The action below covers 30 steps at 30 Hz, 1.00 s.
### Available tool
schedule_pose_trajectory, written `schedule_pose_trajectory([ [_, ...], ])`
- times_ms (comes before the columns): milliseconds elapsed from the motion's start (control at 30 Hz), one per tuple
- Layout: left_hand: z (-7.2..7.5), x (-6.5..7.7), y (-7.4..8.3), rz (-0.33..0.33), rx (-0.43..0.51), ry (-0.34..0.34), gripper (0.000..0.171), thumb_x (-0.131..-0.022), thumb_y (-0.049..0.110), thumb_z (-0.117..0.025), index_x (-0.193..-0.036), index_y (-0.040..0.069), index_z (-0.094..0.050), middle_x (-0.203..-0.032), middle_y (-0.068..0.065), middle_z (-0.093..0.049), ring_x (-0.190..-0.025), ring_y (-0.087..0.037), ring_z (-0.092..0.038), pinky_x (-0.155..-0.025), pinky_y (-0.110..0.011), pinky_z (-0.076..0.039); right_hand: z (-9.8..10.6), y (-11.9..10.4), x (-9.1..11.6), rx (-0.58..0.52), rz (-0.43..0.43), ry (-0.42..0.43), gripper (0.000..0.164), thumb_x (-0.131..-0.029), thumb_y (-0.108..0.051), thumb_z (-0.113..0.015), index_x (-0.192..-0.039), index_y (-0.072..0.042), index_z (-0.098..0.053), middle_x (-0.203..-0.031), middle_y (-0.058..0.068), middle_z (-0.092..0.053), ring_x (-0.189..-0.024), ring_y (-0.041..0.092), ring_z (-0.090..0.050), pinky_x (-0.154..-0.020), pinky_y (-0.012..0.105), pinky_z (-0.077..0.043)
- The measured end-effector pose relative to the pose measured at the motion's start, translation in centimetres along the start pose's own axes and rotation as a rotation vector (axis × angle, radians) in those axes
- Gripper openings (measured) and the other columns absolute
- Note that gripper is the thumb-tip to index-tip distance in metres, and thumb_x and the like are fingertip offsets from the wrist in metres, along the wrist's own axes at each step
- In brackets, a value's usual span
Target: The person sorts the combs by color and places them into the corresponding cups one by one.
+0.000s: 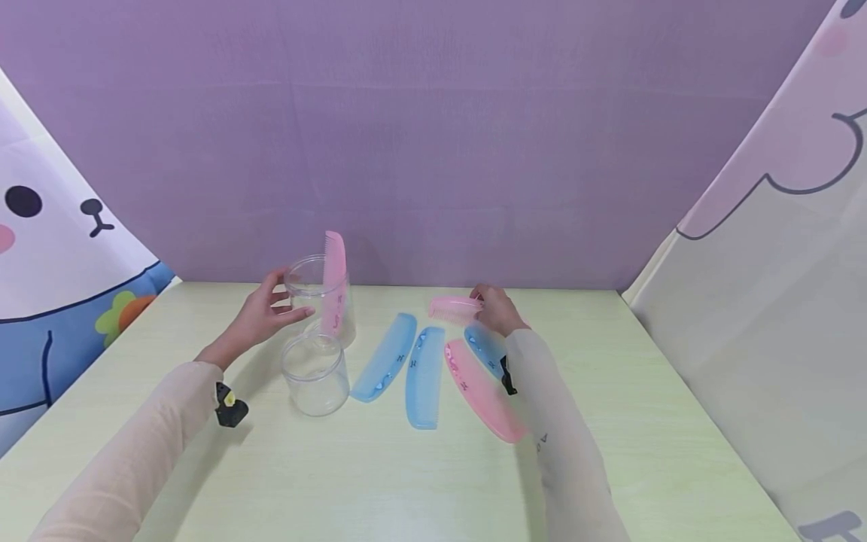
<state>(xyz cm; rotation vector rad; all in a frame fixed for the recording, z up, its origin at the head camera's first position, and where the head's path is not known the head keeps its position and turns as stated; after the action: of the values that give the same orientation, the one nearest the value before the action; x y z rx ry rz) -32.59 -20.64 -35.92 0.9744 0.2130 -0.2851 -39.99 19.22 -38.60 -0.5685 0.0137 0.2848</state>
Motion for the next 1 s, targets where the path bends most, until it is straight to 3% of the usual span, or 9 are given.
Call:
schedule_pose_trajectory([
  [233, 0.0, 0.0, -0.1, 0.005, -0.005, 0.001, 0.089, -0.075, 0.026, -0.075, -0.14, 0.004, -0.019, -0.137, -0.022, -0.034, -0.12, -0.045, -0.044, -0.094, -0.05, -0.046, 0.1, -0.1, -0.1, -0.037, -0.004, -0.012, 0.023, -0.088, -0.001, -0.056, -0.11, -0.005, -0.052, -0.105, 0.014, -0.056, -0.096, 0.028, -0.054, -0.091, 0.039, -0.051],
  [567, 0.0, 0.0, 0.0, -0.002, -0.014, 0.002, 0.088, -0.075, 0.024, -0.075, -0.14, 0.004, -0.019, -0.136, -0.023, -0.034, -0.12, -0.045, -0.045, -0.093, -0.049, -0.047, 0.4, -0.5, 0.0, -0.087, -0.019, -0.048, 0.025, -0.089, -0.002, -0.054, -0.114, -0.004, -0.052, -0.105, 0.015, -0.056, -0.093, 0.027, -0.054, -0.088, 0.037, -0.053],
  [733, 0.1, 0.0, 0.1, -0.002, -0.017, 0.006, 0.088, -0.075, 0.023, -0.075, -0.14, 0.004, -0.019, -0.135, -0.023, -0.035, -0.119, -0.045, -0.045, -0.092, -0.047, -0.048, 0.5, -0.7, -0.3, -0.101, -0.005, -0.035, 0.026, -0.09, -0.002, -0.053, -0.115, -0.008, -0.051, -0.107, 0.014, -0.056, -0.093, 0.027, -0.054, -0.087, 0.037, -0.053],
  [1000, 0.0, 0.0, 0.1, -0.009, -0.001, 0.002, 0.088, -0.075, 0.023, -0.076, -0.14, 0.003, -0.02, -0.135, -0.024, -0.034, -0.119, -0.046, -0.045, -0.092, -0.048, -0.048, 1.2, -1.4, -0.5, -0.152, 0.074, -0.02, 0.029, -0.091, -0.001, -0.047, -0.12, -0.004, -0.048, -0.108, 0.016, -0.055, -0.093, 0.027, -0.053, -0.084, 0.038, -0.052],
])
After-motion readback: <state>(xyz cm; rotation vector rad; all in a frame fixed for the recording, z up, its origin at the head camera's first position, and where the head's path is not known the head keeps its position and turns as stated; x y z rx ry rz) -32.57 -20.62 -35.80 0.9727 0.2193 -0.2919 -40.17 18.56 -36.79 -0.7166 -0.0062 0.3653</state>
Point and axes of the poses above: each hand's wrist, its own x-axis away from the middle knuckle, its own z-axis out of the back of the hand, y = z × x, the point moved 3 cm from there along -x, towards the middle knuckle
